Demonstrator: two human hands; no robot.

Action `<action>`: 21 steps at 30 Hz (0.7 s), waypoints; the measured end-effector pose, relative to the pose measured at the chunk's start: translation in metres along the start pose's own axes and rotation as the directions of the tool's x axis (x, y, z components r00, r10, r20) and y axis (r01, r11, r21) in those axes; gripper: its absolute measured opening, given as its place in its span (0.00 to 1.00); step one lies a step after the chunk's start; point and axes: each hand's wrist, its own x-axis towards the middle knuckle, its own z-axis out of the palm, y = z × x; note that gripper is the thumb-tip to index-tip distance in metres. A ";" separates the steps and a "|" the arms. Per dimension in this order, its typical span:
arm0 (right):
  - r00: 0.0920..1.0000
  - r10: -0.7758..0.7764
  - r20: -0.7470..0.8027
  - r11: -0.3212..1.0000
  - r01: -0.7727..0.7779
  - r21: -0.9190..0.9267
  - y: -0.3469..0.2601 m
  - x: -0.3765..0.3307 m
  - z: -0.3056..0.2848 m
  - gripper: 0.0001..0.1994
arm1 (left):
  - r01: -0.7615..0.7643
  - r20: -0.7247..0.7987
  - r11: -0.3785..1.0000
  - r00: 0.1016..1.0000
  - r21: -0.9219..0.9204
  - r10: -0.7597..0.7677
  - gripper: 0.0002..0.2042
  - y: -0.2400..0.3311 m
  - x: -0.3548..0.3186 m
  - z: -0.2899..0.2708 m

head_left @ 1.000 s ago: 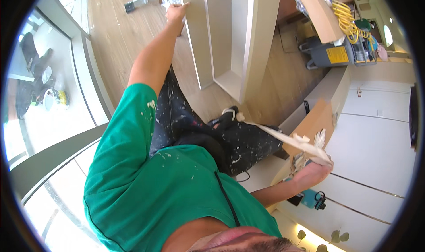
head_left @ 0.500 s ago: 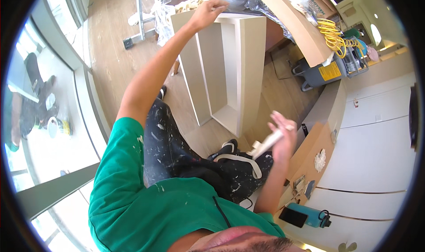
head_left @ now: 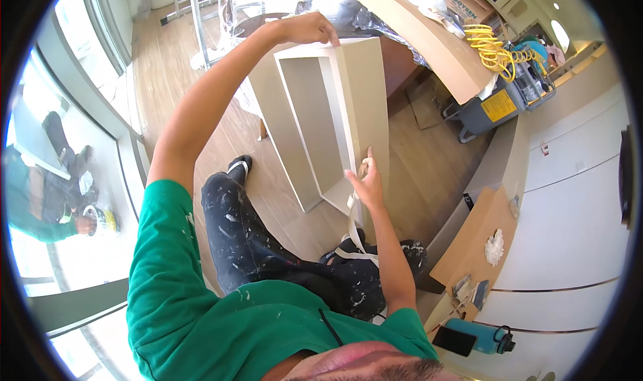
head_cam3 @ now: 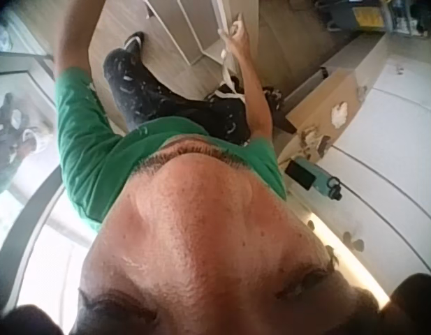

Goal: The person finishes a wooden furniture piece by first removing masking tape from its edges, then sanding down the corners with a sanding block, and finally painting the seams and edges with a brush.

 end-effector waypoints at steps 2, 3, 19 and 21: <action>0.999 0.032 0.027 0.999 -0.032 -0.001 -0.005 -0.003 -0.002 0.48 | -0.038 -0.010 0.999 0.999 -0.014 0.038 0.12 -0.004 -0.003 0.001; 1.000 0.018 0.023 1.000 -0.018 -0.003 0.000 -0.002 -0.001 0.52 | -0.063 -0.017 0.998 0.998 -0.021 0.063 0.11 -0.004 -0.001 0.002; 0.999 -0.007 0.045 0.996 0.011 -0.084 0.007 -0.001 -0.012 0.60 | 0.028 0.188 0.998 0.982 -0.050 -0.018 0.10 -0.004 0.033 0.000; 0.999 0.009 0.045 0.998 -0.006 -0.060 0.006 -0.002 -0.010 0.60 | 0.059 0.184 0.997 0.982 -0.050 -0.049 0.10 -0.006 0.029 0.001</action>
